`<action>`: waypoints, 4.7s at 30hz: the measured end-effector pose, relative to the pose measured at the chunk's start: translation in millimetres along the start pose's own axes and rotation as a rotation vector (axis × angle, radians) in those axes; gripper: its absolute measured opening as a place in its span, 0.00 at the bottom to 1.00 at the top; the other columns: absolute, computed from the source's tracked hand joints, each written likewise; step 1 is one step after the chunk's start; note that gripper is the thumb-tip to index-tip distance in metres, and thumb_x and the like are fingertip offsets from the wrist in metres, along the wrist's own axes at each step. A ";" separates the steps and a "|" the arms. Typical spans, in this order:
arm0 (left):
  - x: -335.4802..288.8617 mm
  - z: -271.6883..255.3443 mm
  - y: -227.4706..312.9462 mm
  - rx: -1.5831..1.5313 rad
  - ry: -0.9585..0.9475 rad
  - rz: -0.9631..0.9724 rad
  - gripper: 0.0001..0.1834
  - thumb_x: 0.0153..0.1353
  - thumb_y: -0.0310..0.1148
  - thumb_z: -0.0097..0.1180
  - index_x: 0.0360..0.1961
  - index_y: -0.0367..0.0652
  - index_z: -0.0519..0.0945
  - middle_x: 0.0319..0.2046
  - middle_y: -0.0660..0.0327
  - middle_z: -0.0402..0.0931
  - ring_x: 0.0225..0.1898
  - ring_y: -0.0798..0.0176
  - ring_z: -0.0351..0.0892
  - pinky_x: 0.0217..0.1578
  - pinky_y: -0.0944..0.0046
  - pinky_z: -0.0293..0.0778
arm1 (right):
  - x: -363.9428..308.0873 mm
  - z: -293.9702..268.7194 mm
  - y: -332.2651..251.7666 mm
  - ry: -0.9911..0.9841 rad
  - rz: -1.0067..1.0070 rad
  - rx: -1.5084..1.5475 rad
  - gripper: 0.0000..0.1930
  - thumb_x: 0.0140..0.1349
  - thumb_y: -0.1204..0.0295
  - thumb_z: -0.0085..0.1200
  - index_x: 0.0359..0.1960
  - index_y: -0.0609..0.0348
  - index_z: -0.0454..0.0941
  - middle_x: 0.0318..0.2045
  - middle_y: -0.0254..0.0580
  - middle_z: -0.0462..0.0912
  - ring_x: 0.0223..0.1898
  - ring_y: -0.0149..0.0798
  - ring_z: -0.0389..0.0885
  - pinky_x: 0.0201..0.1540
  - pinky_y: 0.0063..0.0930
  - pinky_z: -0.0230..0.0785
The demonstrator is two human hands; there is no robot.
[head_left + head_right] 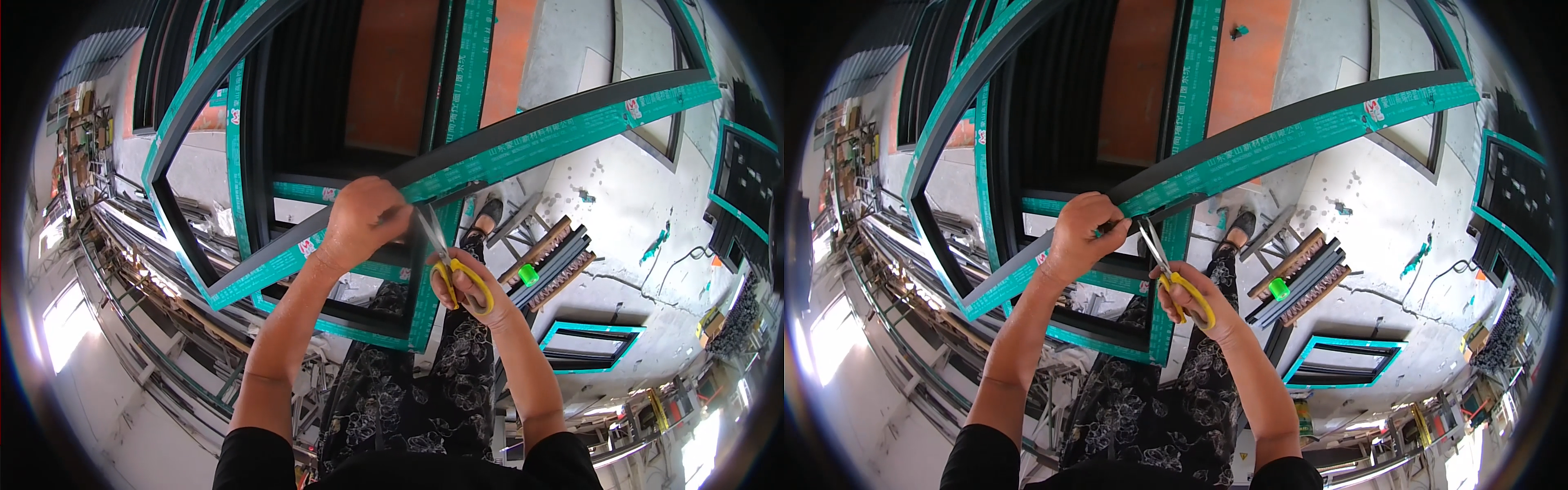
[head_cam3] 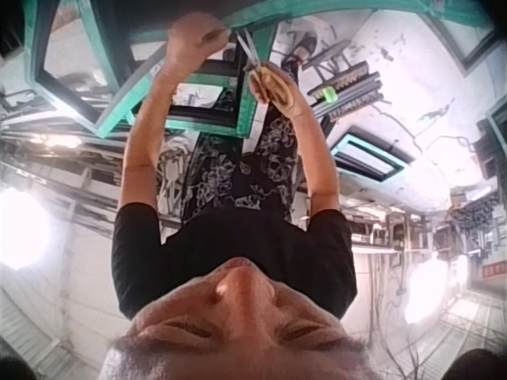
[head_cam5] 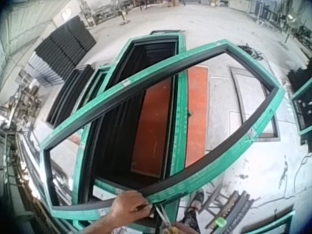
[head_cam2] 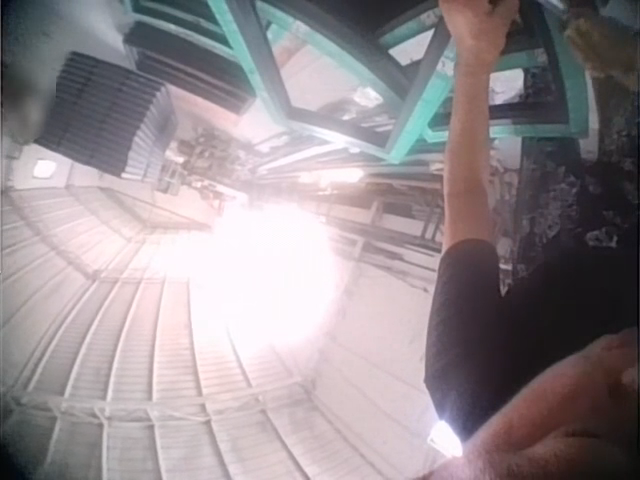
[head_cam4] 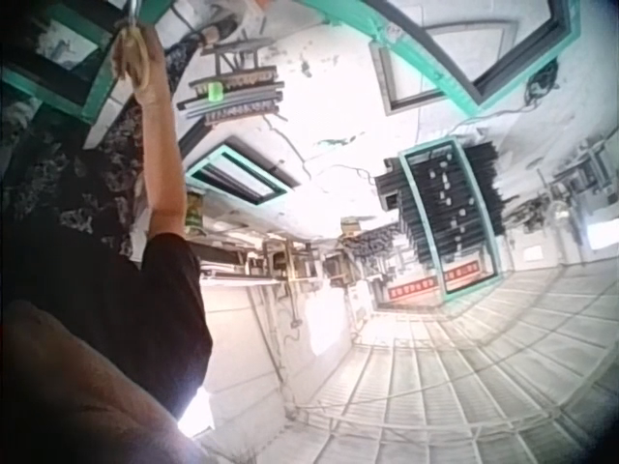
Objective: The person measures and cuts metal strips using a motorized saw and then attaches a rubber seal to a green metal window frame using shears.
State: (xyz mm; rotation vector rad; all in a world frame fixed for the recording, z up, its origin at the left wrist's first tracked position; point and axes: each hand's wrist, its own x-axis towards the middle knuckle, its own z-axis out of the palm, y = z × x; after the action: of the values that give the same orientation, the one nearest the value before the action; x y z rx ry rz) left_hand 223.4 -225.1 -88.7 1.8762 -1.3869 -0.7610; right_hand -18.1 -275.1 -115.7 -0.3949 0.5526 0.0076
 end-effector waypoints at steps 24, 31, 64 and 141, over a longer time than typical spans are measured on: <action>-8.7 -9.1 -9.5 -0.151 -0.044 -0.023 0.09 0.47 0.22 0.65 0.19 0.40 0.75 0.17 0.62 0.71 0.23 0.60 0.69 0.27 0.59 0.64 | 11.9 7.1 -20.4 0.013 -0.043 -0.030 0.32 0.65 0.50 0.57 0.56 0.68 0.72 0.20 0.33 0.69 0.16 0.24 0.63 0.17 0.18 0.52; -19.5 -7.5 16.5 0.151 -0.055 -0.195 0.21 0.42 0.39 0.74 0.33 0.41 0.77 0.29 0.58 0.73 0.34 0.52 0.73 0.34 0.53 0.69 | 11.8 2.0 -22.3 0.026 -0.035 -0.081 0.34 0.61 0.50 0.61 0.57 0.69 0.72 0.20 0.32 0.69 0.17 0.23 0.64 0.17 0.16 0.54; -15.0 16.5 -26.8 0.272 0.197 0.298 0.12 0.33 0.23 0.66 0.22 0.41 0.76 0.20 0.60 0.68 0.22 0.55 0.70 0.22 0.57 0.67 | 13.1 11.0 -23.7 0.031 -0.099 -0.036 0.36 0.65 0.48 0.56 0.59 0.71 0.69 0.22 0.34 0.70 0.17 0.23 0.62 0.16 0.15 0.52; 89.8 52.2 58.5 -0.705 -0.135 -0.839 0.15 0.67 0.40 0.57 0.24 0.45 0.77 0.14 0.71 0.62 0.13 0.79 0.55 0.15 0.72 0.49 | -56.9 -77.0 -128.6 0.036 -0.172 -0.296 0.24 0.62 0.62 0.62 0.55 0.63 0.72 0.24 0.32 0.71 0.24 0.24 0.68 0.25 0.17 0.58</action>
State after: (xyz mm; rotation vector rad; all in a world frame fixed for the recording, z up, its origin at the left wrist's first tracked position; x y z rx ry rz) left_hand 173.1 -332.8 -79.1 1.7723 -0.2303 -1.5521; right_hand -91.4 -416.8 -99.7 -0.7320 0.5527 -0.0844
